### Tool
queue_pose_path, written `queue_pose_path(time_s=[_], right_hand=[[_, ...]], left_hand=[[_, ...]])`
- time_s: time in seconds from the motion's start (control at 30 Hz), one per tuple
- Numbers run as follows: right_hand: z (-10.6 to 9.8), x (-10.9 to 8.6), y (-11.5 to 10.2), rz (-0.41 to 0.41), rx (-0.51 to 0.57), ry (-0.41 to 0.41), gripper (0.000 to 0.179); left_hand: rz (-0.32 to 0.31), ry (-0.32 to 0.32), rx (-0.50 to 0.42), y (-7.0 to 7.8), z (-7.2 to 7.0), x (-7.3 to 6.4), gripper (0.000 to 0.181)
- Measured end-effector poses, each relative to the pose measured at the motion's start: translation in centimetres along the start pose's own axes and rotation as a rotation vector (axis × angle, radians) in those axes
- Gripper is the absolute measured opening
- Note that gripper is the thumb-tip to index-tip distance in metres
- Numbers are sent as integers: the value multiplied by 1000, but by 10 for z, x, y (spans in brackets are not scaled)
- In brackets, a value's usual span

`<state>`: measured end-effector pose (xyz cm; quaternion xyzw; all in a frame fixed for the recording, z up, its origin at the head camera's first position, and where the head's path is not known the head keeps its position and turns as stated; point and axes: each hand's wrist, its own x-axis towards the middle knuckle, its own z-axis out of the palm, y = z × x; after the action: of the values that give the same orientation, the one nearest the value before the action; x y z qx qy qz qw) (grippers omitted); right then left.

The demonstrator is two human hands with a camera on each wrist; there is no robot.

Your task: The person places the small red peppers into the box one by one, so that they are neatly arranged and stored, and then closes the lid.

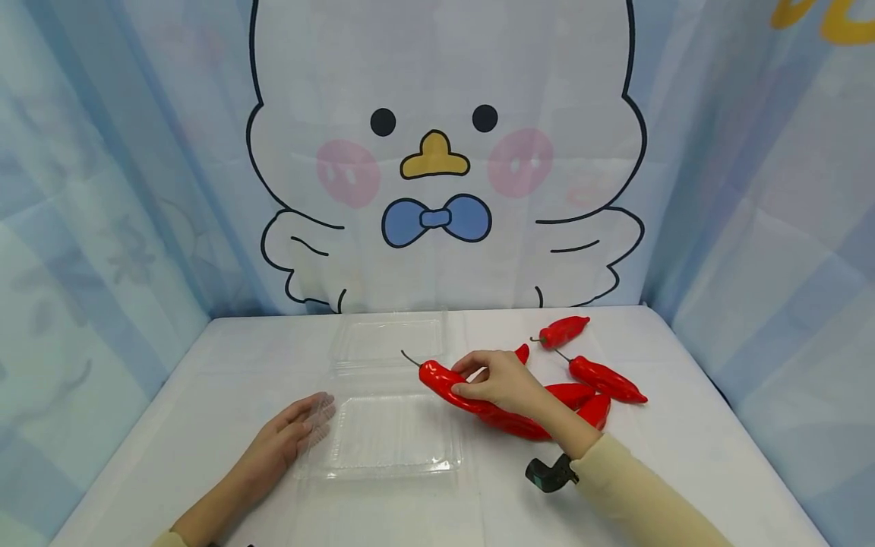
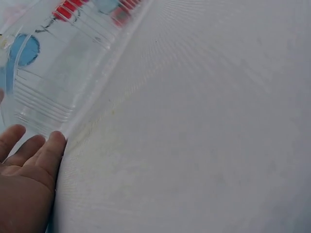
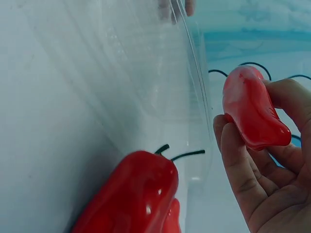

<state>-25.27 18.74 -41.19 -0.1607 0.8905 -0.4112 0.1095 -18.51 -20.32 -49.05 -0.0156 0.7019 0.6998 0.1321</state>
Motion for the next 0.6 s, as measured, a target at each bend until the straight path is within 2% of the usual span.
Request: queue_pose_path(time_s=[0.4,0.6], right_hand=[[18,1,-8,-77,41,-52,35],[27,1,-12,-88,65,-74,35]], left_hand=[[-11,32,61,0,2,0,57],[-3,16,76,0,3,0,57]])
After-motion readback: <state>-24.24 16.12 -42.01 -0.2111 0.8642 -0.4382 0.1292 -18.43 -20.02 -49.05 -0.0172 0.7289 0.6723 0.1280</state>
